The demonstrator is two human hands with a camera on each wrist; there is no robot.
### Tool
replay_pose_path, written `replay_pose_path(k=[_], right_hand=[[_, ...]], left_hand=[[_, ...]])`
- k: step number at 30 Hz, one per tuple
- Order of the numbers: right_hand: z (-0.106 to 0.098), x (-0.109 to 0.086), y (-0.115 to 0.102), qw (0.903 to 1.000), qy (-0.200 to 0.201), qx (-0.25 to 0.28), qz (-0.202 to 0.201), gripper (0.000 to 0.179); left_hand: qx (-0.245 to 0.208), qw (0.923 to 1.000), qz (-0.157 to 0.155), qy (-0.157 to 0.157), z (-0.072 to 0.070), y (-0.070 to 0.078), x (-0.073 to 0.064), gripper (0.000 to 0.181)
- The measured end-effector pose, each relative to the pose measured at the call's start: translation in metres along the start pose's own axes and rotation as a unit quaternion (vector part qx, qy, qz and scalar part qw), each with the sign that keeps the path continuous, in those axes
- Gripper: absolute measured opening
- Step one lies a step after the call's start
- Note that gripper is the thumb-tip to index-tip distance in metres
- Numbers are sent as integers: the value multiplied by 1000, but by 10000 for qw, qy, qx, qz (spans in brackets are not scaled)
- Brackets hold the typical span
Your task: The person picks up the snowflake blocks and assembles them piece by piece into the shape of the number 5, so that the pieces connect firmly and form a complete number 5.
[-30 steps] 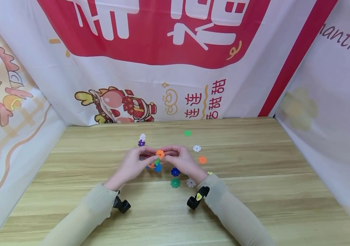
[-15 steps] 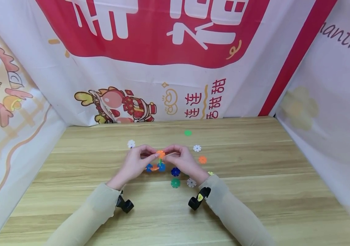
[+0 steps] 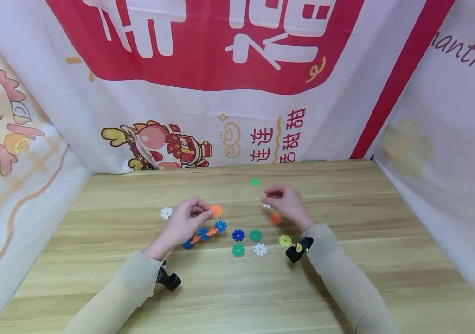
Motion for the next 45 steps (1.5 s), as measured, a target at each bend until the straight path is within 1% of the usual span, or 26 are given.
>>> replay_pose_path(k=[2, 6, 10, 16, 23, 26, 34, 39, 45], right_hand=[[-5, 3, 8, 9997, -88, -223, 65, 44], [-9, 8, 17, 9979, -147, -600, 168, 44], [-4, 13, 19, 9949, -251, -932, 290, 45], [2, 18, 16, 9924, -280, -1181, 224, 38], [2, 19, 19, 9931, -330, -1084, 311, 29], [3, 19, 19, 9939, -330, -1016, 272, 27], [5, 17, 17, 9949, -370, -933, 94, 30], [6, 14, 15, 9967, -362, -722, 61, 25], [9, 7, 5, 9980, -415, -467, 103, 22]], left_hand=[[-17, 10000, -54, -7, -1, -1, -1, 6], [-61, 10000, -15, -20, -1, 2, 0, 8], [-112, 9999, -30, 6, -1, 2, 0, 8], [-188, 9998, -75, 12, 0, 1, -1, 9], [-52, 9999, 71, 80, 0, 3, 0, 13], [-47, 10000, 38, 79, -1, 2, 0, 13], [-118, 9999, -73, 47, -1, 1, 1, 12], [-136, 9999, -93, 30, -1, 0, 1, 11], [-74, 9999, -113, 33, -1, 0, 0, 12]])
Point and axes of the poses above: each hand's wrist, its own x-axis towards the middle knuckle, its own z-axis out of the palm, y = z × x, the point moved 7 cm from there along x, towards the middle knuckle
